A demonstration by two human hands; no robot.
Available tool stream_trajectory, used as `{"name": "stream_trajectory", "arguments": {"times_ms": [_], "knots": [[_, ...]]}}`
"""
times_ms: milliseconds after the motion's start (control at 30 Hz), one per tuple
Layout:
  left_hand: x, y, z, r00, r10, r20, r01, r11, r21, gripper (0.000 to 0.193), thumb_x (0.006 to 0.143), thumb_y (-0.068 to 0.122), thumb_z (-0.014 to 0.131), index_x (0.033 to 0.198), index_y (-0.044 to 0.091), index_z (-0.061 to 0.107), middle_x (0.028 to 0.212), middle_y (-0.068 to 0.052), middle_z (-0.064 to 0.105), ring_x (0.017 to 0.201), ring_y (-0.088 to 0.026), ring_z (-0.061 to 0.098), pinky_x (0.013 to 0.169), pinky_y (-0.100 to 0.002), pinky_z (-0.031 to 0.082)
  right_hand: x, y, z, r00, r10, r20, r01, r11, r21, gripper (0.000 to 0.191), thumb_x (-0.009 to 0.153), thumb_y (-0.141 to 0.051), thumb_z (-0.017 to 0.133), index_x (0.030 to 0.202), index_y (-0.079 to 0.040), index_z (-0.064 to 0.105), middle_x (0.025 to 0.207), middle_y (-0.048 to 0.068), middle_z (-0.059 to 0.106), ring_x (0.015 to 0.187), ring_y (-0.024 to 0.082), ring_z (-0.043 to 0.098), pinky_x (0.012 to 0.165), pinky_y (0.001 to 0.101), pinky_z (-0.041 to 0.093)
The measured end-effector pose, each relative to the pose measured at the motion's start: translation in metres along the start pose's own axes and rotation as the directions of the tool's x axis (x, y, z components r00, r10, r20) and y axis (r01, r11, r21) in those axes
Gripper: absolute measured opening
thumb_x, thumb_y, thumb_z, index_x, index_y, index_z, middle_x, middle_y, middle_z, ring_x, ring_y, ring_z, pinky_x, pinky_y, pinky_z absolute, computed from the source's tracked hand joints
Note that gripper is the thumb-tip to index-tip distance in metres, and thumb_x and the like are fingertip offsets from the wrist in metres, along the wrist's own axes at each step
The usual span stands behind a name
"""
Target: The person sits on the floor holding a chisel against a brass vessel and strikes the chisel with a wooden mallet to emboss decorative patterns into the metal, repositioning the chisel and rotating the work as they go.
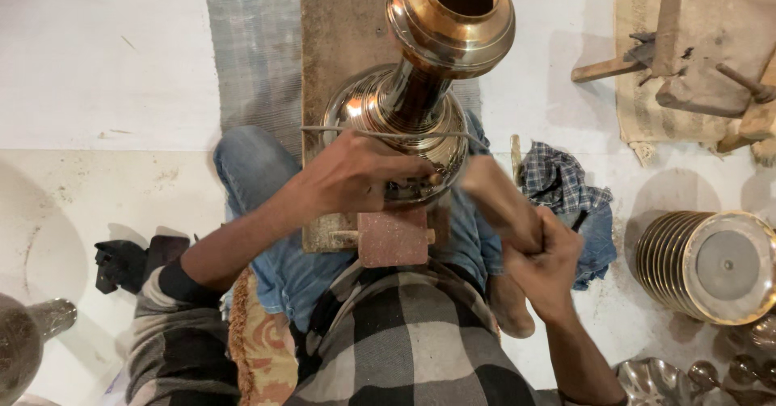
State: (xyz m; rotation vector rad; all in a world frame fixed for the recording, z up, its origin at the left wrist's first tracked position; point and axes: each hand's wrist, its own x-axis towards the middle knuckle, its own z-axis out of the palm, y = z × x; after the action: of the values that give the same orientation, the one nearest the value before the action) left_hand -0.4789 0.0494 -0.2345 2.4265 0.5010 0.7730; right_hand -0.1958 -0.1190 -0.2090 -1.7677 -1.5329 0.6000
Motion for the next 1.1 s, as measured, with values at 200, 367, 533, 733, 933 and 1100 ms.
{"name": "stream_trajectory", "arguments": {"times_ms": [200,367,533,733,933,1100], "knots": [[0.024,0.003,-0.014,0.958,0.097,0.269,-0.081,0.994,-0.069,0.032,0.093,0.007,0.069,0.123,0.018,0.072,0.077,-0.003,0.077,0.056,-0.013,0.069,0.047,-0.031,0.053,-0.029,0.018,0.028,0.997,0.023,-0.078,-0.020,0.999,0.032,0.018,0.078,-0.003,0.072,0.096,-0.002,0.067,0.072,0.003,0.065,0.059,0.011,0.059,0.054,0.0278,0.047],[0.034,0.005,-0.026,0.931,0.230,0.284,-0.191,0.969,-0.156,0.031,0.088,0.029,0.077,0.117,0.018,0.073,0.068,0.000,0.074,0.057,-0.013,0.069,0.048,-0.032,0.051,-0.055,0.028,0.060,0.963,-0.062,-0.261,0.036,0.994,-0.105,0.015,0.083,-0.003,0.077,0.085,-0.002,0.063,0.069,0.005,0.060,0.056,0.014,0.058,0.053,0.0297,0.045],[0.037,0.003,-0.030,0.887,0.230,0.400,-0.166,0.968,-0.188,0.026,0.094,0.016,0.069,0.119,0.022,0.074,0.058,-0.001,0.069,0.049,-0.014,0.066,0.046,-0.035,0.049,-0.084,0.039,0.088,0.930,0.045,-0.366,-0.034,0.999,0.034,0.017,0.089,-0.004,0.075,0.094,-0.002,0.059,0.082,0.008,0.063,0.069,0.017,0.062,0.064,0.0299,0.051],[0.043,0.004,-0.028,0.862,0.274,0.426,-0.213,0.959,-0.187,0.034,0.095,0.008,0.065,0.127,0.021,0.071,0.055,-0.003,0.066,0.047,-0.013,0.064,0.042,-0.033,0.049,-0.082,0.051,0.089,0.964,0.033,-0.263,-0.084,0.979,-0.185,0.023,0.088,-0.009,0.075,0.103,-0.002,0.058,0.087,0.010,0.064,0.074,0.020,0.064,0.070,0.0315,0.053],[0.050,0.005,-0.033,0.880,0.218,0.422,-0.146,0.970,-0.195,0.027,0.087,0.021,0.076,0.114,0.024,0.074,0.062,-0.001,0.071,0.053,-0.015,0.067,0.047,-0.036,0.050,-0.073,0.044,0.086,0.958,0.244,-0.151,-0.237,0.969,0.061,0.024,0.087,-0.012,0.076,0.103,-0.002,0.062,0.086,0.009,0.067,0.075,0.019,0.066,0.071,0.0317,0.054],[0.055,0.003,-0.036,0.888,0.251,0.386,-0.191,0.964,-0.185,0.045,0.078,0.007,0.072,0.121,0.021,0.073,0.070,-0.003,0.074,0.060,-0.019,0.069,0.060,-0.041,0.054,-0.066,0.031,0.086,0.918,0.385,-0.098,-0.368,0.917,0.156,0.025,0.085,-0.015,0.076,0.104,-0.003,0.064,0.084,0.009,0.070,0.076,0.018,0.068,0.072,0.0319,0.055]]}}
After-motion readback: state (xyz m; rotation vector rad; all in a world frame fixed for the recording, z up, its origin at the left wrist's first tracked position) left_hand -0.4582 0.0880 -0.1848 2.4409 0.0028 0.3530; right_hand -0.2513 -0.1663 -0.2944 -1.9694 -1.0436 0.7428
